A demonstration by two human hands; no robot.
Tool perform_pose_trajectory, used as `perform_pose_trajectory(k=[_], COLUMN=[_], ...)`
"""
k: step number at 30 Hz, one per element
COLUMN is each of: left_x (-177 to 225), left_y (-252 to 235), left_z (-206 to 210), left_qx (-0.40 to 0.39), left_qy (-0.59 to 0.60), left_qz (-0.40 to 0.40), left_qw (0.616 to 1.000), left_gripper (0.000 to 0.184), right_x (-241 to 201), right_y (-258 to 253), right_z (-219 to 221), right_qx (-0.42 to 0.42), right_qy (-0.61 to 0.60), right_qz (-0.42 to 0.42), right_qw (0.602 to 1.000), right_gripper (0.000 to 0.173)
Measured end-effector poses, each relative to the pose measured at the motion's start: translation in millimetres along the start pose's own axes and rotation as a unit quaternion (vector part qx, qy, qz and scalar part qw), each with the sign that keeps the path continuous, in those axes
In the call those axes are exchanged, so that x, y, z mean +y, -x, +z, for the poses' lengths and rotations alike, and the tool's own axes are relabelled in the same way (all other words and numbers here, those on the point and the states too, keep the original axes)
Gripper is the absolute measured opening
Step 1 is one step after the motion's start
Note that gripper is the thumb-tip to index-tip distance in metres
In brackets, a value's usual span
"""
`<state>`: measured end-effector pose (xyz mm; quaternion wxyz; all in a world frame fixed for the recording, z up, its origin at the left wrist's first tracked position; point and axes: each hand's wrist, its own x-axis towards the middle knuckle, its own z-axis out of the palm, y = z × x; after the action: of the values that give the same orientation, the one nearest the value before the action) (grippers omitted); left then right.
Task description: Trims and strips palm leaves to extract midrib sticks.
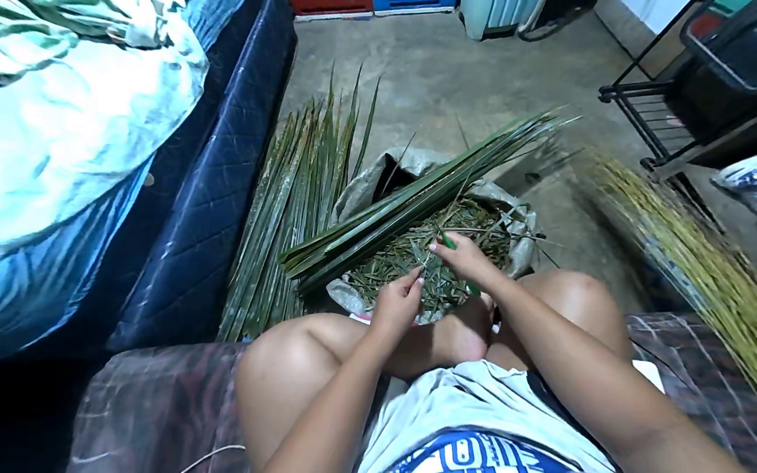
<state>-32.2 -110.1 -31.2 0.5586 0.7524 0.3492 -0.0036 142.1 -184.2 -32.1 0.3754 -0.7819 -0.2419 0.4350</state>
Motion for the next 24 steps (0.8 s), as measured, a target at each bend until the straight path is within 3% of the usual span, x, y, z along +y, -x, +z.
perform_pose_trajectory(k=[5, 8, 12, 15, 24], left_x=[-1, 2, 3, 6, 11], left_y=[-2, -2, -4, -4, -8], left_z=[3, 0, -5, -6, -2], left_qx=[-0.033, -0.011, 0.029, 0.045, 0.047], left_qy=[0.003, -0.017, -0.106, -0.156, -0.219], left_qz=[-0.027, -0.034, -0.039, -0.051, -0.037], left_qw=[0.999, 0.999, 0.993, 0.985, 0.974], left_gripper=[0.04, 0.038, 0.042, 0.04, 0.043], right_x=[7, 6, -6, -7, -26], right_y=[-10, -12, 18, 37, 26], right_z=[-5, -7, 11, 34, 38], right_qx=[0.035, 0.067, -0.072, -0.148, -0.024], right_qy=[-0.094, -0.023, 0.161, 0.194, 0.39], right_qz=[-0.024, -0.038, -0.007, 0.005, 0.045], right_qw=[0.995, 0.997, 0.984, 0.97, 0.919], right_gripper=[0.02, 0.026, 0.032, 0.029, 0.037])
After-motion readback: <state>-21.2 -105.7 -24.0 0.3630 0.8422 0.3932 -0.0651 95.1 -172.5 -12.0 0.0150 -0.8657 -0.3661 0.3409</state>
